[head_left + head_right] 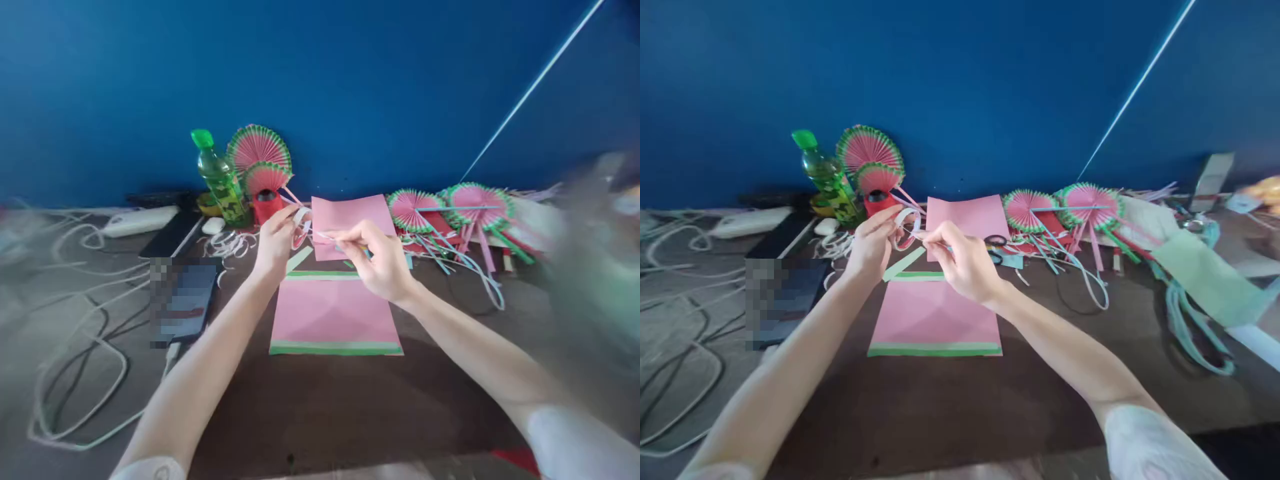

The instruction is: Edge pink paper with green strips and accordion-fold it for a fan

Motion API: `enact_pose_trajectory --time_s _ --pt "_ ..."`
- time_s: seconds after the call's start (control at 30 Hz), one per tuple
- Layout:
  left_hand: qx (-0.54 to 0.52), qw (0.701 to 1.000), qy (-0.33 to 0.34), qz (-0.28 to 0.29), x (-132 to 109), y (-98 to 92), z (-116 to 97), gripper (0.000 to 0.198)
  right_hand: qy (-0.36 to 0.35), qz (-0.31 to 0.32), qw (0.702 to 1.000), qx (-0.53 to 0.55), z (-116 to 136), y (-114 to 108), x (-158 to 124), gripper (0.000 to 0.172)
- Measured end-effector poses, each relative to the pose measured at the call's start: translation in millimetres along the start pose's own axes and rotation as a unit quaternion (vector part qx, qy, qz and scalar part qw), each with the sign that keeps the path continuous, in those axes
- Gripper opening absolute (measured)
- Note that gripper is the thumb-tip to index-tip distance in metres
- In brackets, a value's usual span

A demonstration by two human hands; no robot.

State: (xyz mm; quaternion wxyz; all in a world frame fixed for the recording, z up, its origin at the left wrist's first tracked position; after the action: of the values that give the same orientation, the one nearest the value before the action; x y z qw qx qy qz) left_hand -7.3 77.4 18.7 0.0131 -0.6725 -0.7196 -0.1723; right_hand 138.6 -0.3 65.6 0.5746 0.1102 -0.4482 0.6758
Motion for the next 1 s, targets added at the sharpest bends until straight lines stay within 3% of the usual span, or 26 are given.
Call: enact_pose_trajectory --time_s 0.07,0.17,0.2,0.27,0.37,0.47,0.57,0.63,0.73,0.8,0.9,1.0 --pt "0.010 0.998 -0.011 -0.064 4.6 -18.2 3.2 0.027 -0.020 -0.026 0.999 0.005 9.4 -4.6 -3.9 0.006" --pt "0.068 0.991 -0.050 -0.103 11.2 -41.7 3.4 0.025 0.001 -0.067 0.997 0.025 11.0 -16.2 -4.2 0.004" --pt "0.101 0.988 -0.075 -0.090 13.5 -46.7 3.2 0.025 0.025 -0.078 0.996 0.034 6.7 -20.6 -2.6 0.005" --pt "0.192 0.976 -0.098 -0.004 17.8 -47.4 -1.2 0.028 0.085 -0.084 0.991 0.058 -7.0 -25.7 1.5 0.011" --pt "0.386 0.908 -0.112 0.118 17.3 -47.2 -2.2 0.030 0.172 -0.045 0.972 0.154 -30.8 -18.8 4.9 0.018" --pt "0.522 0.812 -0.115 0.235 10.9 -44.9 10.5 0.032 0.228 -0.007 0.933 0.279 -46.2 -4.5 1.7 0.019" --pt "0.609 0.732 -0.118 0.280 7.3 -48.2 22.2 0.032 0.270 0.018 0.891 0.363 -54.3 7.7 -6.0 0.019" --pt "0.611 0.734 -0.102 0.278 7.8 -45.1 20.0 0.030 0.300 0.030 0.863 0.405 -58.4 14.3 -12.6 0.018" --pt "0.535 0.794 -0.056 0.282 6.4 -27.7 6.0 0.031 0.335 0.037 0.830 0.444 -63.7 22.4 -22.0 0.017" --pt "0.473 0.816 -0.066 0.326 -0.6 -13.6 3.9 0.036 0.351 0.038 0.817 0.455 -66.7 27.5 -27.1 0.017" --pt "0.451 0.801 -0.097 0.383 -11.5 -0.5 9.2 0.039 0.369 0.034 0.805 0.463 -70.2 34.0 -32.7 0.015" --pt "0.472 0.779 -0.094 0.402 -15.8 3.6 14.0 0.034 0.379 0.023 0.801 0.463 -72.5 36.3 -35.6 0.015"
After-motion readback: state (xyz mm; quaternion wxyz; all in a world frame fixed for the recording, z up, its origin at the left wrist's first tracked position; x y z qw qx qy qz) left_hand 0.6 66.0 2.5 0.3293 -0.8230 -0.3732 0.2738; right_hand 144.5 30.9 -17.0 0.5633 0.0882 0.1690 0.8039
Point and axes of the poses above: each hand's wrist, its own x-axis towards the middle knuckle, its own y-axis out of the palm, z = x × y, the point moved 8 cm from there along x, towards the middle knuckle, and after that the axes turned 1 degree about y, right-handed, at the moved point
